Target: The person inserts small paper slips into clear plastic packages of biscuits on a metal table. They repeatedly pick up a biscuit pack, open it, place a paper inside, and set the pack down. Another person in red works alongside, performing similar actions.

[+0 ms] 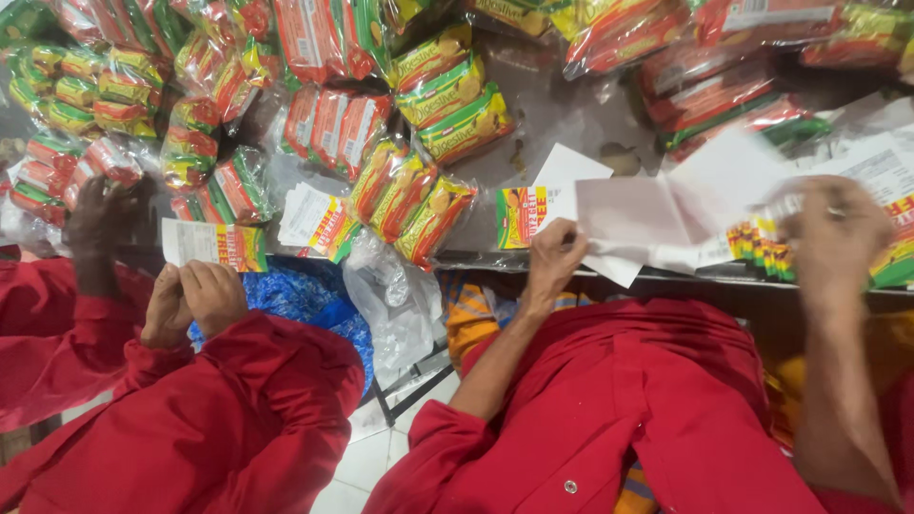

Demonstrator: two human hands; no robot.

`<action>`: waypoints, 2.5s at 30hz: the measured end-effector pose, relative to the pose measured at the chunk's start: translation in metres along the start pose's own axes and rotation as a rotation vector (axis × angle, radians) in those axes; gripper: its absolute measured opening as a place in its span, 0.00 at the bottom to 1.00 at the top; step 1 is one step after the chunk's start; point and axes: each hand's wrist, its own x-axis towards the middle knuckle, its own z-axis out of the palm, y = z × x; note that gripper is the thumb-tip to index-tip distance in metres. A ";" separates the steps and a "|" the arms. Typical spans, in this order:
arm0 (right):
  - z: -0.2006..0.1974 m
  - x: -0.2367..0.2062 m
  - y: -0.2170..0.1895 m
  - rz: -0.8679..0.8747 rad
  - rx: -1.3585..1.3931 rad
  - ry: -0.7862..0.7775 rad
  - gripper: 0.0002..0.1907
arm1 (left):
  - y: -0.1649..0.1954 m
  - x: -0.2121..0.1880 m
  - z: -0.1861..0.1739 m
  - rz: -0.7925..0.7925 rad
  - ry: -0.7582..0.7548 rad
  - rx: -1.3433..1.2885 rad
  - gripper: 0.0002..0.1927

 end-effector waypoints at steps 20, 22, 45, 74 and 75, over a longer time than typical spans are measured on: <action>-0.041 0.003 -0.050 -0.312 -0.045 0.161 0.08 | 0.206 0.230 0.172 -0.386 0.736 -0.965 0.16; -0.038 -0.008 -0.061 -0.329 -0.129 0.158 0.07 | 0.203 0.225 0.170 -0.489 0.710 -0.786 0.19; 0.108 -0.009 -0.047 -0.906 -0.404 -0.402 0.07 | 0.009 -0.017 0.037 -0.375 0.464 -1.057 0.29; 0.230 0.120 -0.036 -0.408 -0.536 -0.388 0.27 | 0.057 0.039 0.029 -0.398 0.550 -0.953 0.28; 0.224 0.115 -0.031 -0.428 -0.507 -0.369 0.25 | 0.060 0.038 0.025 -0.444 0.540 -1.005 0.29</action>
